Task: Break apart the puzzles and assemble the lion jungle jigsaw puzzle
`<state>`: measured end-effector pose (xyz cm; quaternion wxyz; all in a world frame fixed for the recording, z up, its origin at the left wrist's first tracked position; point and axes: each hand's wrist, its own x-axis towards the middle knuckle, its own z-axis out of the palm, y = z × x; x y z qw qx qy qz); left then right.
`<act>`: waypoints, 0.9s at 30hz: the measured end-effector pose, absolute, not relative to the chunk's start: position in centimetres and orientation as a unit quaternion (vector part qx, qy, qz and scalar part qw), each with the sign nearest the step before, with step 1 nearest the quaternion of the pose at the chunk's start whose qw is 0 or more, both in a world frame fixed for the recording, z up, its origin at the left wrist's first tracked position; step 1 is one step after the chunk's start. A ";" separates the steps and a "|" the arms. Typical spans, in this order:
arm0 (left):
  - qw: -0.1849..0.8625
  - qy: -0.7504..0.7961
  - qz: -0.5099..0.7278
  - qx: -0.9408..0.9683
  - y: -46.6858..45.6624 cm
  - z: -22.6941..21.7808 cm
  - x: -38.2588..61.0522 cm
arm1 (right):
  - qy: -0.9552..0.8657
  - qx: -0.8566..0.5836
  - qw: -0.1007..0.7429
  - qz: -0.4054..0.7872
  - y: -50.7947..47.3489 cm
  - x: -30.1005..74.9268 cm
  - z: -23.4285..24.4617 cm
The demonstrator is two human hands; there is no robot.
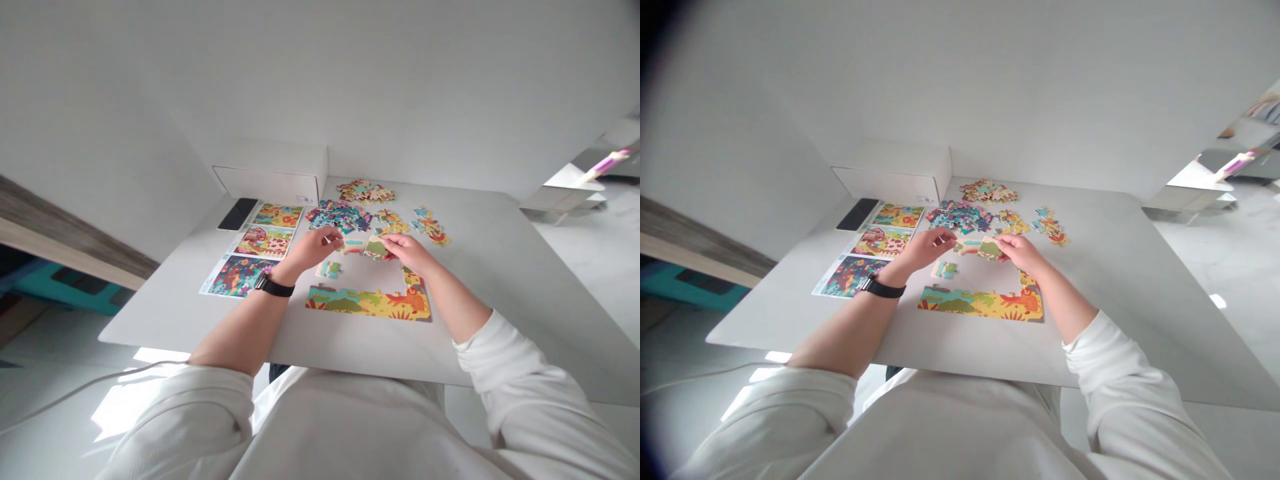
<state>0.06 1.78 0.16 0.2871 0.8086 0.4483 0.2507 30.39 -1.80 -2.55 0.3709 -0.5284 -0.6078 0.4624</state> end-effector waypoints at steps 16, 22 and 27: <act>0.343 0.562 0.256 0.708 4.8 -2.3 -2.5 | -0.742 -0.564 0.301 0.202 -1.2 31.6 -3.4; 0.238 0.585 0.177 0.755 4.0 -2.6 -0.8 | -0.780 -0.565 0.255 0.086 -0.6 32.5 -5.2; 0.200 0.608 0.165 0.750 4.5 -3.3 -0.9 | -0.781 -0.571 0.245 0.059 -0.4 32.9 -5.9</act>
